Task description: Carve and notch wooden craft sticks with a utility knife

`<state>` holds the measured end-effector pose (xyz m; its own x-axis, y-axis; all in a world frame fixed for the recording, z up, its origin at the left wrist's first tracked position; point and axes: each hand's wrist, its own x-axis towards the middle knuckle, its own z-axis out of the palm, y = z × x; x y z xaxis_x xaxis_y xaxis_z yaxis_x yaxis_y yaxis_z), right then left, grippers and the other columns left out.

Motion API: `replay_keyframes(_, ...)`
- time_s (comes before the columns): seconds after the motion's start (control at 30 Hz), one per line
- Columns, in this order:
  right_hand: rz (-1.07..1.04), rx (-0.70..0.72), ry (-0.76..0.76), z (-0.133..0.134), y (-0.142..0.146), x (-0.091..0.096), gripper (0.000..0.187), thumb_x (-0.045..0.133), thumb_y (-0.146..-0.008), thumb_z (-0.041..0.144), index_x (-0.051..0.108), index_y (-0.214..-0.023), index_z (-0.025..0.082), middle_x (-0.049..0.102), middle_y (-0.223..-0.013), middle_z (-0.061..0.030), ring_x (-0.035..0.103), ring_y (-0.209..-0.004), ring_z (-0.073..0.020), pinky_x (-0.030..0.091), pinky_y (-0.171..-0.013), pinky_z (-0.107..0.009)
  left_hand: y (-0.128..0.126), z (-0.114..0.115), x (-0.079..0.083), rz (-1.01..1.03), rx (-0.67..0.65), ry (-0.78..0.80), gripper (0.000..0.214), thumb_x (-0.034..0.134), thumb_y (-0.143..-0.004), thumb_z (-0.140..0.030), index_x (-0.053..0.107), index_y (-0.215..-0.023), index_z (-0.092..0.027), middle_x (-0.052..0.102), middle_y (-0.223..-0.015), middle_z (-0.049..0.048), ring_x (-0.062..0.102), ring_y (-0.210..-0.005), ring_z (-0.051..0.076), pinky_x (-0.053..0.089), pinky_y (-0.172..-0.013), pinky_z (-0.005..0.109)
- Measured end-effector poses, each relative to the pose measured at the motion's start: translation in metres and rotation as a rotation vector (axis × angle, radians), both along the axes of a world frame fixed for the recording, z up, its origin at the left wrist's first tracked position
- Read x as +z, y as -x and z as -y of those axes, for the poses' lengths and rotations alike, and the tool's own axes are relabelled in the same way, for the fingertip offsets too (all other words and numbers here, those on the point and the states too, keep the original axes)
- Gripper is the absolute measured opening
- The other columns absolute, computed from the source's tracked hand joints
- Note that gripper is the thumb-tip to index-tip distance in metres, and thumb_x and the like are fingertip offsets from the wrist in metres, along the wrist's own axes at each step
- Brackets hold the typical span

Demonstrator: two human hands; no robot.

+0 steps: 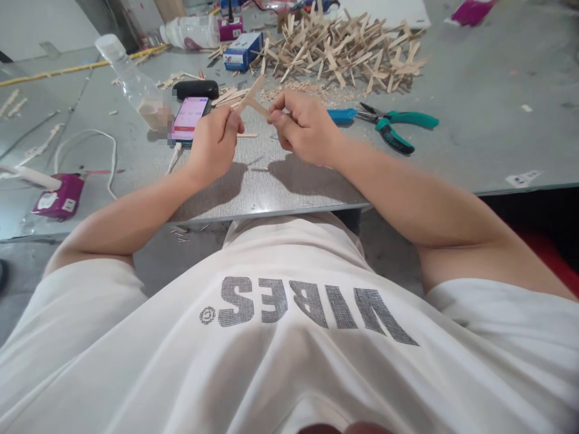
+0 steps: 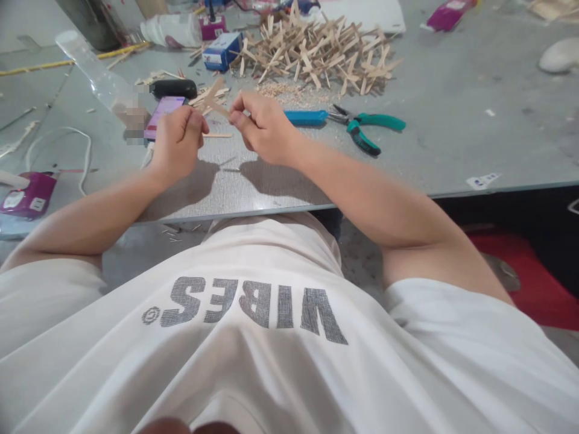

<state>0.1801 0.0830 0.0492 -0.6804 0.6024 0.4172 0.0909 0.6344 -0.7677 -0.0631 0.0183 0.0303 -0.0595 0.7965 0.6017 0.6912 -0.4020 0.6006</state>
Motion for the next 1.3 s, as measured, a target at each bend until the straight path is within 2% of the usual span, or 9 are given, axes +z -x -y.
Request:
replay_keyframes(0.1,0.005,0.028,0.089,0.009,0.005,0.002,0.021,0.063,-0.109,0.051,0.056,-0.101,0.032,0.053,-0.057,0.0035,0.053,-0.054,-0.0239,0.047,-0.063,-0.04,0.002,0.001,-0.004,-0.094,0.008,-0.019,0.039,0.057,-0.112,-0.057,0.062,-0.08,-0.034,0.052,-0.059,0.0008,0.062,-0.068,0.029,0.043,-0.073,0.047)
replay_keyframes(0.23,0.032,0.025,0.142,0.009,0.008,-0.002,0.024,0.069,-0.109,0.053,0.06,-0.101,0.032,0.052,-0.057,0.0032,0.053,-0.055,-0.023,0.045,-0.061,-0.038,0.0,0.005,-0.005,-0.127,0.005,-0.034,0.034,0.052,-0.113,-0.047,0.068,-0.088,-0.031,0.058,-0.067,0.0046,0.071,-0.076,0.034,0.046,-0.077,0.049)
replay_keyframes(0.37,-0.008,0.017,0.192,0.006,0.01,-0.005,0.022,0.069,-0.109,0.05,0.064,-0.099,0.031,0.052,-0.056,0.0025,0.052,-0.053,-0.0215,0.045,-0.06,-0.038,0.003,0.003,-0.008,-0.145,0.035,-0.006,0.032,0.059,-0.112,-0.052,0.067,-0.089,-0.032,0.063,-0.072,0.0048,0.071,-0.076,0.033,0.049,-0.079,0.049)
replay_keyframes(0.57,-0.002,0.035,0.291,0.013,0.013,-0.003,0.027,0.07,-0.106,0.054,0.072,-0.097,0.029,0.047,-0.054,0.0015,0.048,-0.051,-0.0199,0.04,-0.054,-0.036,0.009,0.005,-0.013,-0.372,0.13,0.004,0.016,0.062,-0.109,-0.044,0.07,-0.1,-0.033,0.072,-0.083,0.0063,0.068,-0.075,0.032,0.05,-0.078,0.049)
replay_keyframes(0.7,-0.024,0.028,0.35,0.024,0.013,0.0,0.038,0.067,-0.102,0.066,0.071,-0.094,0.029,0.041,-0.054,0.0022,0.043,-0.052,-0.0191,0.034,-0.053,-0.036,0.004,0.013,-0.011,-0.534,0.184,0.083,0.017,0.054,-0.111,-0.035,0.07,-0.112,-0.03,0.08,-0.096,0.0116,0.078,-0.088,0.037,0.054,-0.08,0.052)
replay_keyframes(0.83,-0.035,0.028,0.38,0.03,0.015,0.0,0.048,0.07,-0.096,0.077,0.068,-0.092,0.029,0.037,-0.055,0.0039,0.039,-0.053,-0.0183,0.031,-0.055,-0.037,-0.004,0.023,-0.005,-0.594,0.171,0.172,0.018,0.05,-0.113,-0.031,0.067,-0.119,-0.031,0.085,-0.113,0.0122,0.082,-0.103,0.036,0.059,-0.091,0.052)
replay_keyframes(1.03,-0.05,0.037,0.458,0.033,0.013,0.0,0.033,0.068,-0.095,0.062,0.066,-0.093,0.029,0.035,-0.054,0.0059,0.029,-0.052,-0.0162,0.027,-0.059,-0.036,-0.012,0.035,0.005,-0.619,0.198,0.295,0.022,0.044,-0.115,-0.031,0.064,-0.123,-0.034,0.084,-0.121,0.0116,0.08,-0.112,0.035,0.058,-0.101,0.052)
replay_keyframes(1.17,0.007,0.065,0.502,0.024,0.011,0.0,0.042,0.073,-0.093,0.071,0.065,-0.094,0.03,0.032,-0.055,0.0078,0.02,-0.053,-0.015,0.024,-0.058,-0.037,-0.004,0.026,-0.007,-0.549,0.19,0.27,0.019,0.046,-0.116,-0.042,0.063,-0.121,-0.036,0.082,-0.114,0.0092,0.076,-0.103,0.034,0.054,-0.1,0.052)
replay_keyframes(1.3,0.027,0.037,0.494,0.022,0.014,-0.003,0.048,0.077,-0.092,0.077,0.064,-0.091,0.03,0.032,-0.053,0.008,0.018,-0.054,-0.0153,0.023,-0.055,-0.037,0.011,0.007,-0.029,-0.42,0.1,0.173,0.024,0.069,-0.103,-0.055,0.058,-0.105,-0.035,0.069,-0.085,0.0038,0.064,-0.081,0.031,0.049,-0.088,0.048)
